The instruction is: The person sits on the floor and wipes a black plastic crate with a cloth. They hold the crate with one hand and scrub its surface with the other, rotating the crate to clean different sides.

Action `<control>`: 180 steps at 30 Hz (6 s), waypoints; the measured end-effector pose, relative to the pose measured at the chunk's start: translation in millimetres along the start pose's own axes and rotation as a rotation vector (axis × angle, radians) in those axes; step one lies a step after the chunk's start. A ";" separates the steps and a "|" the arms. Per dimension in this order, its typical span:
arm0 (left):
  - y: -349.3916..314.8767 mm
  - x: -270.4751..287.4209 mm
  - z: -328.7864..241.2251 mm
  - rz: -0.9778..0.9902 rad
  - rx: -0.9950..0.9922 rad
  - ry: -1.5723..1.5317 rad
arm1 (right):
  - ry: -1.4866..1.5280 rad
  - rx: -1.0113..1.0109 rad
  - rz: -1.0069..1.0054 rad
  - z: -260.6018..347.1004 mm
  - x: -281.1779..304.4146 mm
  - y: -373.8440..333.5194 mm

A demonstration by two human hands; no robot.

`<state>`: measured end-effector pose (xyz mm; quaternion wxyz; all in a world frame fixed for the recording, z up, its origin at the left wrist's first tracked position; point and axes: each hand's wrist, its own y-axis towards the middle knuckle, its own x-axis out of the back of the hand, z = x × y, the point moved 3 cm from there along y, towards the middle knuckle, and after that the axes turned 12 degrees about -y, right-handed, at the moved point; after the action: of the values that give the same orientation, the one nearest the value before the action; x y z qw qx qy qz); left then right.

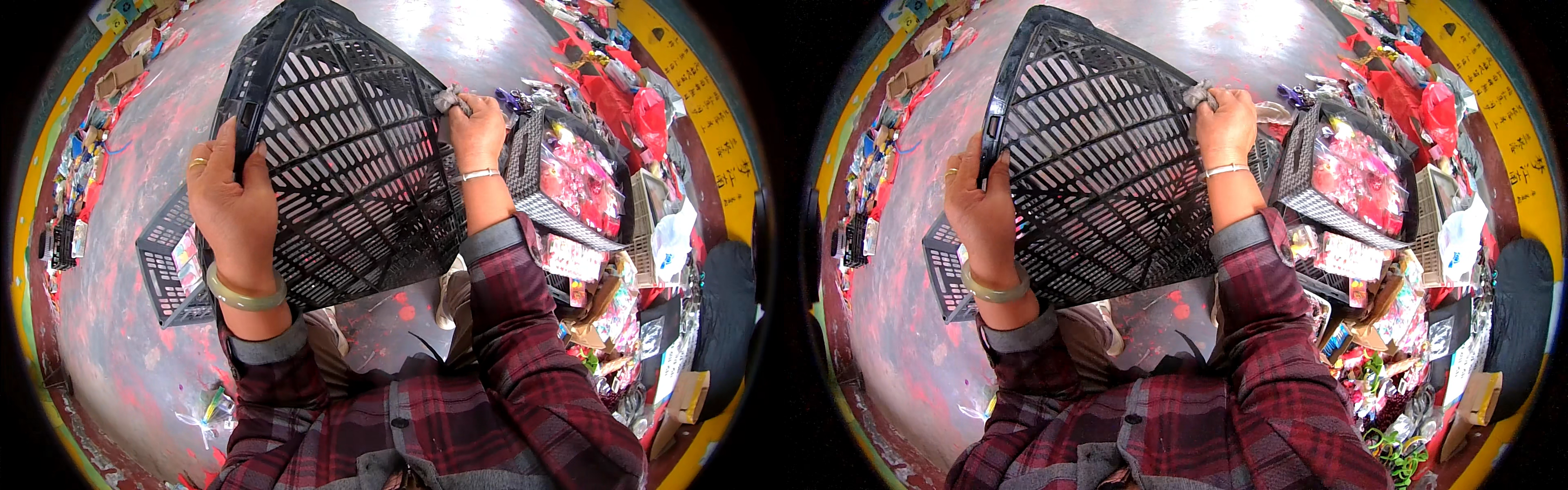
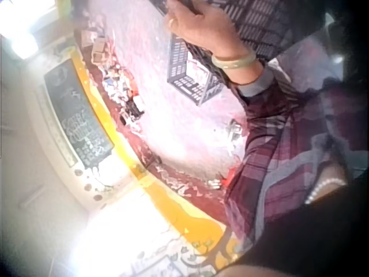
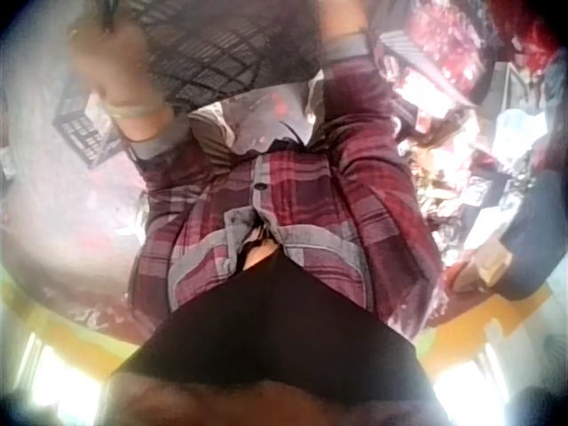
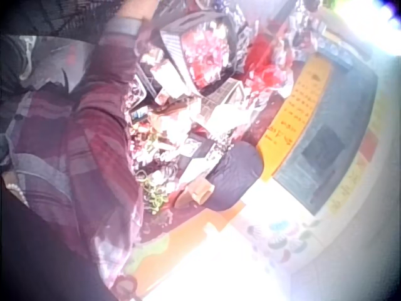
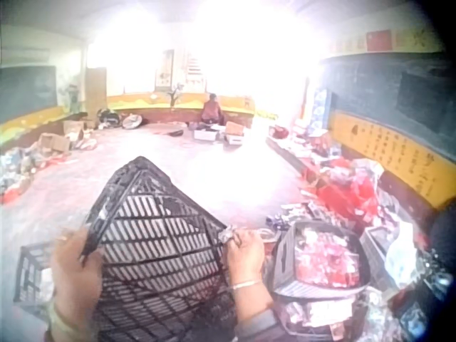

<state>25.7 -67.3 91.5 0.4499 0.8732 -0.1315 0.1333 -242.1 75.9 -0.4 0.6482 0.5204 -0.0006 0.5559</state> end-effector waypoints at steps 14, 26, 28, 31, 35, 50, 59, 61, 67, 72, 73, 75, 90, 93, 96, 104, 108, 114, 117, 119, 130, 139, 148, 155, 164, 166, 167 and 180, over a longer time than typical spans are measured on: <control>-3.8 3.9 9.1 -0.021 0.026 0.023 | -0.096 0.263 0.091 27.8 3.2 -11.5; -1.2 10.9 42.1 -0.037 -0.019 0.149 | 0.349 -0.639 0.242 -175.2 -84.3 -41.0; -4.3 26.6 55.2 -0.048 0.036 0.130 | 0.543 -0.958 0.200 -198.9 -85.1 -52.5; -8.0 40.7 70.0 -0.064 0.118 0.081 | 0.440 -0.877 0.205 -196.9 -78.0 -46.6; -4.0 22.8 67.0 -0.045 0.164 0.072 | 0.009 -0.445 0.212 -253.6 -102.5 -20.9; 2.1 10.7 49.0 -0.073 0.096 0.094 | 0.112 0.006 0.276 -207.0 -116.0 3.2; 2.5 19.6 63.1 -0.096 0.104 0.114 | -0.070 -0.084 0.435 -189.8 -116.0 8.2; 1.2 18.3 63.3 -0.085 0.086 0.114 | -0.025 -0.254 0.468 -204.3 -110.7 -0.1; 0.4 20.0 58.6 -0.084 0.103 0.038 | -0.384 -0.120 0.504 -226.0 -125.3 2.5; 4.7 10.2 55.0 -0.076 0.103 0.004 | -0.097 0.012 0.403 -236.3 -139.6 20.2; 2.0 12.7 54.2 -0.085 0.106 0.011 | -0.030 -0.006 0.399 -213.0 -137.1 17.7; -2.3 18.7 56.0 -0.103 0.095 0.084 | 0.097 -0.043 0.387 -154.0 -129.5 13.8; -2.2 24.4 61.3 -0.078 0.100 0.100 | 0.531 0.214 0.129 -4.4 -74.1 19.8; -1.8 18.8 53.0 -0.084 0.087 0.048 | 0.631 0.229 0.182 -3.2 -78.8 25.4; -1.3 20.7 45.1 -0.065 0.055 0.096 | 0.677 0.325 0.150 42.5 -45.8 27.9; -1.8 10.5 34.6 -0.041 0.005 0.134 | 0.669 0.286 -0.119 100.0 -27.9 27.1; -2.5 10.2 42.0 -0.043 0.002 0.131 | 0.773 0.324 -0.088 126.3 -23.9 25.3; -3.4 22.3 61.5 -0.065 0.069 0.240 | 1.022 -0.387 0.408 16.1 -30.9 -5.7; -5.6 31.7 67.2 -0.072 0.084 0.252 | 1.093 -0.950 0.441 -90.8 -52.2 -38.4; -5.4 25.4 66.1 -0.070 0.107 0.217 | 0.863 -1.027 0.411 -162.1 -62.9 -54.4; -4.3 20.2 62.1 -0.094 0.107 0.148 | 0.261 -0.376 0.244 -166.5 -121.4 -37.7; -3.0 18.2 62.2 -0.101 0.060 0.205 | 0.167 -0.288 0.290 -150.2 -113.9 -24.2; -3.5 20.9 66.3 -0.119 0.091 0.225 | 0.344 -0.357 0.246 -141.9 -106.2 -12.4; 0.1 19.3 53.5 -0.097 0.129 0.172 | 0.134 -0.370 0.230 -141.1 -119.9 -17.0; 1.5 21.9 44.4 -0.090 0.122 0.117 | 0.037 -0.393 0.430 -137.2 -116.3 -8.2; 0.2 18.6 42.8 -0.084 0.143 0.112 | 0.067 -0.387 0.437 -148.1 -123.3 -7.2; -0.4 17.3 43.0 -0.084 0.143 0.114 | 0.059 -0.365 0.439 -157.3 -129.5 -8.8; -3.0 18.2 63.5 -0.113 0.142 0.180 | 0.590 -0.684 0.577 -193.1 -142.6 -19.9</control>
<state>51.0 -119.8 60.2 0.4038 0.8934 -0.0313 0.1945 -393.8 106.8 -184.9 0.5742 0.0797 -0.1423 0.8023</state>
